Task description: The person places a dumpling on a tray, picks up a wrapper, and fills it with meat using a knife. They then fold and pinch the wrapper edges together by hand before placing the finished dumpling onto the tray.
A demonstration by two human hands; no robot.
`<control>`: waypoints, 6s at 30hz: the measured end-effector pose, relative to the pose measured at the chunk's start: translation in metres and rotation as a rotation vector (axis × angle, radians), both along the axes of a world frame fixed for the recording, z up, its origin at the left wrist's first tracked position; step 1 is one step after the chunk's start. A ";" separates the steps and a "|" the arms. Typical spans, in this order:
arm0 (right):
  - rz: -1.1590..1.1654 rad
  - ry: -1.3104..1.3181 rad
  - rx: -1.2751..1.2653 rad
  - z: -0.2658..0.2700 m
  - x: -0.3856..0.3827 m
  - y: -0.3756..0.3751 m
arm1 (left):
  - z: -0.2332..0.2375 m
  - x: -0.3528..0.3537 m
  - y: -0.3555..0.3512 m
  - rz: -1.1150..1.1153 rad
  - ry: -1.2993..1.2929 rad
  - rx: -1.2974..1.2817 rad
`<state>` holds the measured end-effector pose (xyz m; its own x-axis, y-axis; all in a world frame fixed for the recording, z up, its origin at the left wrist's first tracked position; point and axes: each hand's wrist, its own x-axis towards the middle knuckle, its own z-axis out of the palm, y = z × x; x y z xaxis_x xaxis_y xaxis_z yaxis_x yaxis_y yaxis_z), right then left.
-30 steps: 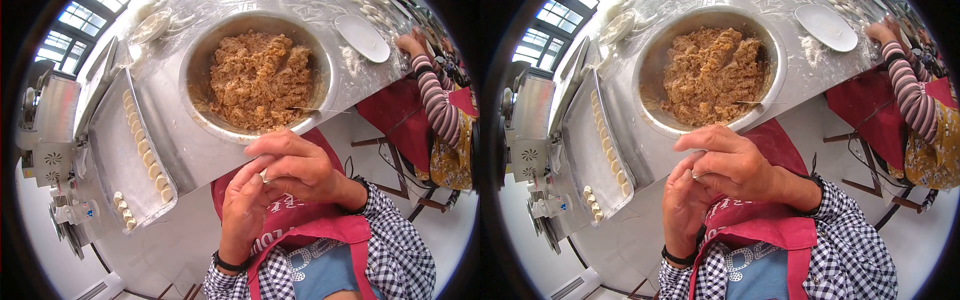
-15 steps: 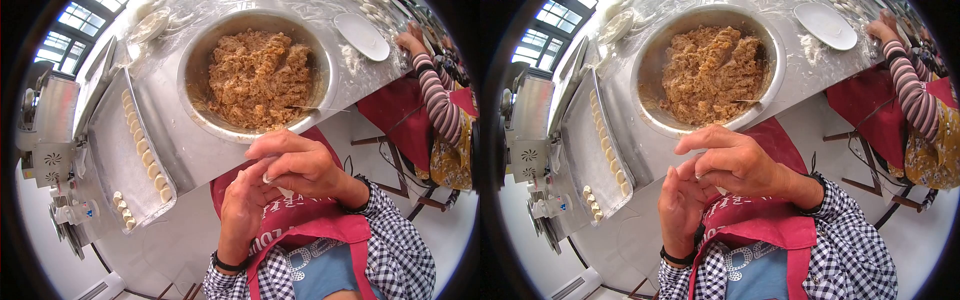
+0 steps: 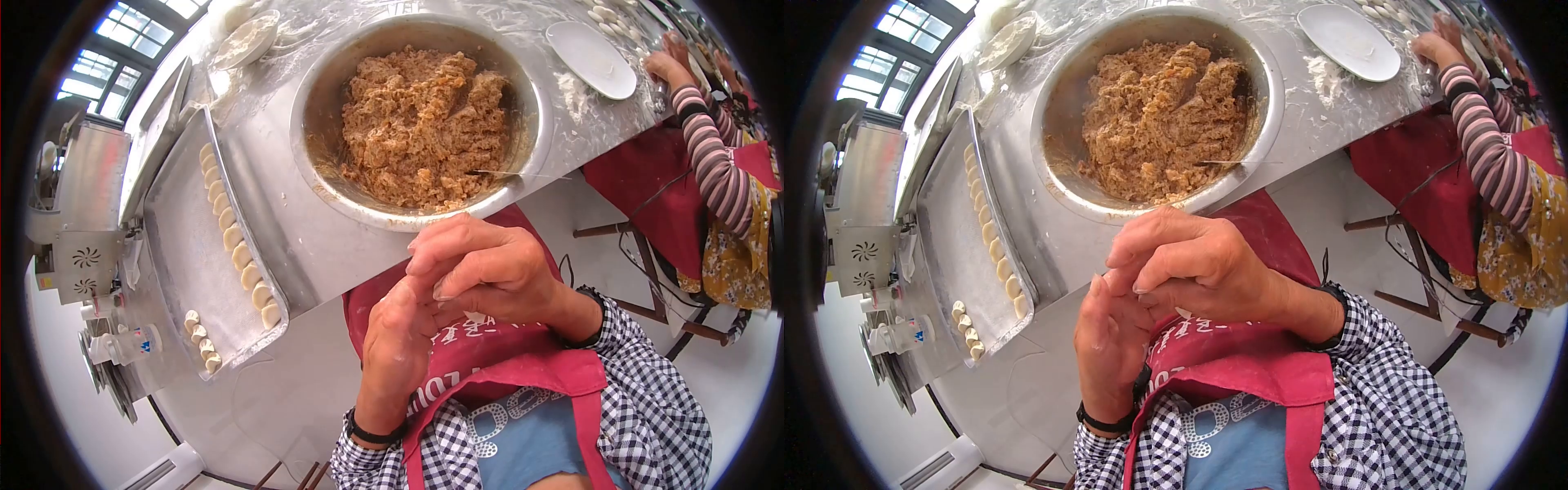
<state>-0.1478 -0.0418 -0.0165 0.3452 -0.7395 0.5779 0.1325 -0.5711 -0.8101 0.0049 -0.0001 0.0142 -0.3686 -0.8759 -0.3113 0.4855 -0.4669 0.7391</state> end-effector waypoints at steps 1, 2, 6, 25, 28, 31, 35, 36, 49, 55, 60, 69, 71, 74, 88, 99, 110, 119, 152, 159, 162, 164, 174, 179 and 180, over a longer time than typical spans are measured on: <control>-0.007 0.019 -0.025 0.001 -0.001 -0.001 | 0.000 0.001 0.000 -0.016 0.005 0.001; -0.014 0.038 -0.050 0.002 -0.001 -0.001 | -0.001 0.002 0.000 -0.033 0.011 0.001; -0.083 0.047 -0.025 0.007 0.001 0.003 | -0.007 0.006 0.001 -0.058 0.072 -0.017; -0.019 -0.032 0.050 -0.001 -0.001 -0.001 | -0.007 0.002 -0.002 -0.027 0.167 0.002; -0.044 -0.003 0.029 0.001 0.001 0.003 | -0.005 0.000 -0.002 0.003 0.176 0.015; -0.090 0.010 0.133 0.012 0.003 0.006 | -0.007 0.002 -0.002 0.027 0.220 0.018; -0.073 0.047 -0.051 0.002 -0.001 0.000 | -0.011 0.002 -0.003 0.026 0.294 0.029; -0.073 0.048 -0.051 0.002 -0.001 0.000 | -0.010 0.001 -0.004 0.026 0.294 0.029; -0.192 0.106 -0.049 0.017 0.005 0.002 | -0.009 0.002 -0.006 0.014 0.239 0.092; -0.208 0.108 -0.087 0.007 0.001 -0.002 | -0.008 0.001 -0.009 0.061 0.258 0.098; -0.287 0.106 -0.044 0.012 0.006 0.000 | -0.008 0.001 -0.009 0.081 0.282 0.103; -0.306 0.067 -0.057 0.013 0.009 -0.002 | -0.011 0.003 -0.011 0.100 0.336 0.123; -0.254 0.030 -0.094 0.010 0.006 -0.003 | -0.012 0.004 -0.012 0.081 0.446 0.112; -0.215 0.100 -0.164 0.007 0.003 -0.008 | -0.007 0.002 -0.011 0.115 0.319 0.159; -0.256 0.017 -0.204 0.029 0.015 -0.013 | -0.003 0.007 -0.016 0.081 0.505 0.118; -0.347 0.223 -0.445 0.029 0.015 -0.020 | 0.017 -0.004 -0.015 0.193 0.401 0.193; -0.295 0.151 -0.270 0.031 0.018 -0.018 | 0.005 0.004 -0.015 0.158 0.451 0.198; -0.312 0.252 -0.413 0.028 0.016 -0.017 | 0.003 0.004 -0.013 0.166 0.472 0.219; -0.102 0.021 -0.143 0.008 0.008 -0.012 | 0.002 0.003 -0.010 0.139 0.285 0.152; -0.061 -0.030 0.070 0.020 0.008 -0.007 | 0.009 0.000 -0.013 0.050 0.253 0.121; -0.048 0.144 -0.173 0.015 -0.003 -0.013 | 0.007 0.000 -0.013 0.057 0.236 0.093; -0.052 0.200 -0.179 0.018 -0.005 -0.011 | 0.010 -0.001 -0.014 0.018 0.199 0.084; -0.076 0.230 -0.215 0.025 -0.006 -0.009 | 0.013 -0.007 -0.014 -0.004 0.137 0.032; -0.101 0.230 -0.200 0.024 -0.005 -0.006 | 0.008 -0.005 -0.012 -0.081 0.159 0.031; -0.102 0.230 -0.201 0.024 -0.006 -0.006 | 0.008 -0.007 -0.012 -0.081 0.159 0.031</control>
